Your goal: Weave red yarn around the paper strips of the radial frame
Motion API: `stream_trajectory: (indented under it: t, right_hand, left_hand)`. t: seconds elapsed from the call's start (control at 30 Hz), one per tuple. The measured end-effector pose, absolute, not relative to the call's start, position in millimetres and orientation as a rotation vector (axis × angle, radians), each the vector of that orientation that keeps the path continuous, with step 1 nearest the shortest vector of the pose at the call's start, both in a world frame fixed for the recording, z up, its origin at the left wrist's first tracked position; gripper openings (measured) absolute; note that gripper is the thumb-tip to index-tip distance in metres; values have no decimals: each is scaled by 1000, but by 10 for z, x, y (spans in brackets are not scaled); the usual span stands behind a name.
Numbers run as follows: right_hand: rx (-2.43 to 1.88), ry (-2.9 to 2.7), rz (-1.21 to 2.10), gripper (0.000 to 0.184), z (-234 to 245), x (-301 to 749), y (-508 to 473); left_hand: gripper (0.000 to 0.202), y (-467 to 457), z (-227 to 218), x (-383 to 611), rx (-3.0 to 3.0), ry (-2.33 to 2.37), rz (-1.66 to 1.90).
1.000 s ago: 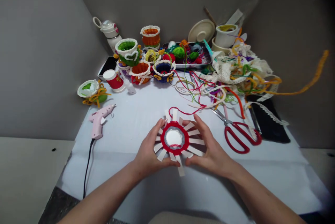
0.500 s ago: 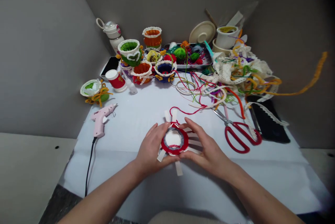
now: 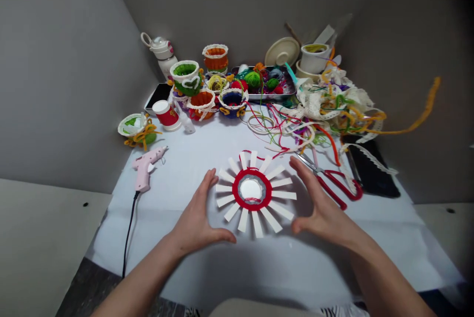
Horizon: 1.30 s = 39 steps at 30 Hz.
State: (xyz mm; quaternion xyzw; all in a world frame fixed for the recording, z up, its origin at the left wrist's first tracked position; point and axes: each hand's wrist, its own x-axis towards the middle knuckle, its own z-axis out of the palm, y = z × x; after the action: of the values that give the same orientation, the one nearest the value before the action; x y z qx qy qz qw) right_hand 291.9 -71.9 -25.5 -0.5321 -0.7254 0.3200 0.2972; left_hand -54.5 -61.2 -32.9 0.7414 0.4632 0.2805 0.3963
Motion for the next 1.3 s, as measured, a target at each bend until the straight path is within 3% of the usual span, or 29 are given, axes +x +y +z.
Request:
stream_trajectory:
  t: [0.2,0.37,0.57,0.63,0.77,0.87,1.07,1.3]
  right_hand:
    - [-1495,-1941,781,141,-327,3004,-982]
    - [-1352,-1949,833,133,-229,3050,-773]
    - [-1035,-1786,1148,94,49,2979,122]
    - [-958,-1763,1317,85,61,2860,441]
    - [-866,-1757,1636,94,-36,2573,894]
    - [-825,-1785,1815,95,-100,2410,1031]
    - [-855,-2044,1890,82,16,2346,1015]
    - [-605,-2301,1689,90,211,2346,956]
  left_hand:
    - [145,-628,-275,-587,2209,1204,815]
    - [132,-807,-291,-234,2440,1248,994]
    - [118,-1169,-280,128,2528,1283,1178]
    - [99,-1262,-270,168,2618,1124,1177]
    - [46,-1272,-251,205,2845,405,913]
    - [29,-1134,-255,272,2926,93,690]
    - [41,-887,-213,445,2801,120,92]
    - [65,-670,-50,467,2410,262,36]
